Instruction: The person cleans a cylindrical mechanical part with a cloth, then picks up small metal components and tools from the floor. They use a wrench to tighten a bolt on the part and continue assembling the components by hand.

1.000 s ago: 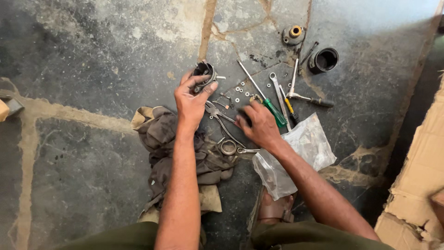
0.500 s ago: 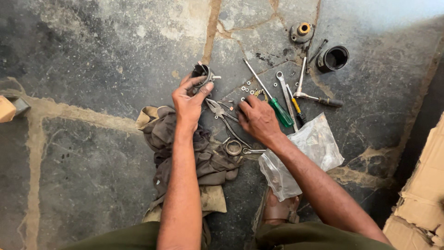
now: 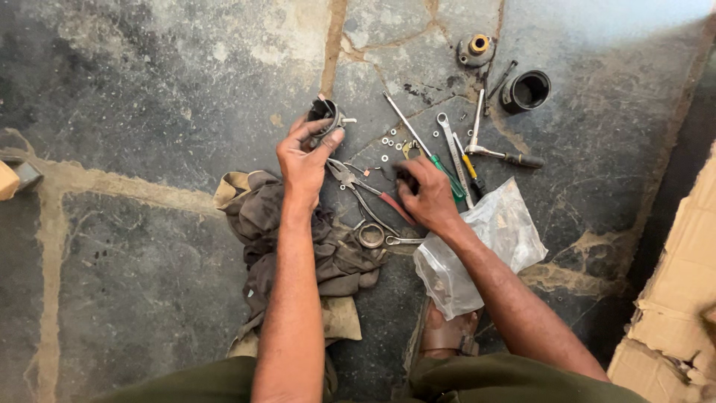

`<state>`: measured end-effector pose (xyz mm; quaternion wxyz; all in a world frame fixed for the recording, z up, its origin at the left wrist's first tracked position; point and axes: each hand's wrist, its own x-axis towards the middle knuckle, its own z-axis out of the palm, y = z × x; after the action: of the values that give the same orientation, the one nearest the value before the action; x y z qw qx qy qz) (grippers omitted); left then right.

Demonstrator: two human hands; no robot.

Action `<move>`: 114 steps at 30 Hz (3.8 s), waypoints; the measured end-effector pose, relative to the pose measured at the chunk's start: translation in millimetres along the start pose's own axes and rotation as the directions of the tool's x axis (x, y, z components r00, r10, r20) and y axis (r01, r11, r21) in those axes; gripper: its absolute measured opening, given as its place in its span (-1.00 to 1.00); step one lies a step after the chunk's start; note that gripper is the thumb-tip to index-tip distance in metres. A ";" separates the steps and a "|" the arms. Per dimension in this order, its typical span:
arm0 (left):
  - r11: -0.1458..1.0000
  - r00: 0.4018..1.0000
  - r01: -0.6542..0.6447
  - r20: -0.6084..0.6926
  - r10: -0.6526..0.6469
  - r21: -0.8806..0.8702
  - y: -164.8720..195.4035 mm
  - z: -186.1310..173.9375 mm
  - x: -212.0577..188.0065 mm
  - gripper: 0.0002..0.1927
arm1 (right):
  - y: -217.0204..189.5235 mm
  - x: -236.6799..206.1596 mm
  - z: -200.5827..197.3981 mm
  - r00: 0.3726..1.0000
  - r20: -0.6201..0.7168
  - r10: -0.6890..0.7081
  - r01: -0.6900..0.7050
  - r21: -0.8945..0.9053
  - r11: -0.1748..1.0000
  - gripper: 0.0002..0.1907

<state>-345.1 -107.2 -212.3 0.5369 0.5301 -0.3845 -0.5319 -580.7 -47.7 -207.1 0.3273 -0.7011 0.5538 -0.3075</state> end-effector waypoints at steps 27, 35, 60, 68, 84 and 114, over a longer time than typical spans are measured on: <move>0.911 0.954 -0.247 0.250 0.168 0.331 46.5 65.3 -20.7 -0.62 | -13.3 16.9 -23.2 0.893 -0.177 0.413 -0.076 0.846 0.528 -0.71; 0.906 0.945 -0.252 0.288 0.154 0.341 52.1 71.8 -24.5 -0.62 | -17.8 16.4 -30.9 0.905 -0.204 0.374 -0.141 0.686 0.714 -0.79; 0.998 0.933 -0.006 0.358 0.026 -0.057 56.5 49.5 -15.0 -0.67 | -43.5 48.6 -47.1 0.980 -0.117 0.160 -0.073 0.539 0.839 -0.81; 0.997 0.975 -0.075 0.207 0.080 -0.032 42.5 25.3 -5.2 -0.71 | -39.4 -4.6 3.9 0.994 0.108 -0.013 0.032 -0.180 0.983 -0.51; 0.993 0.969 0.112 0.226 -0.104 -0.026 25.3 25.8 -11.2 -0.71 | -47.2 -10.2 24.7 0.954 0.300 -0.004 0.127 -0.391 0.912 -0.44; 1.000 0.995 0.006 0.097 -0.006 0.010 5.4 8.3 -13.5 -0.70 | -4.4 62.9 -10.6 0.963 0.152 -0.224 0.263 -0.331 0.906 -0.75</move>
<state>-354.1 -96.1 -203.8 0.5132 0.5075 -0.4112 -0.5567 -574.3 -109.7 -193.0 0.1873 -0.8275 0.4886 -0.2037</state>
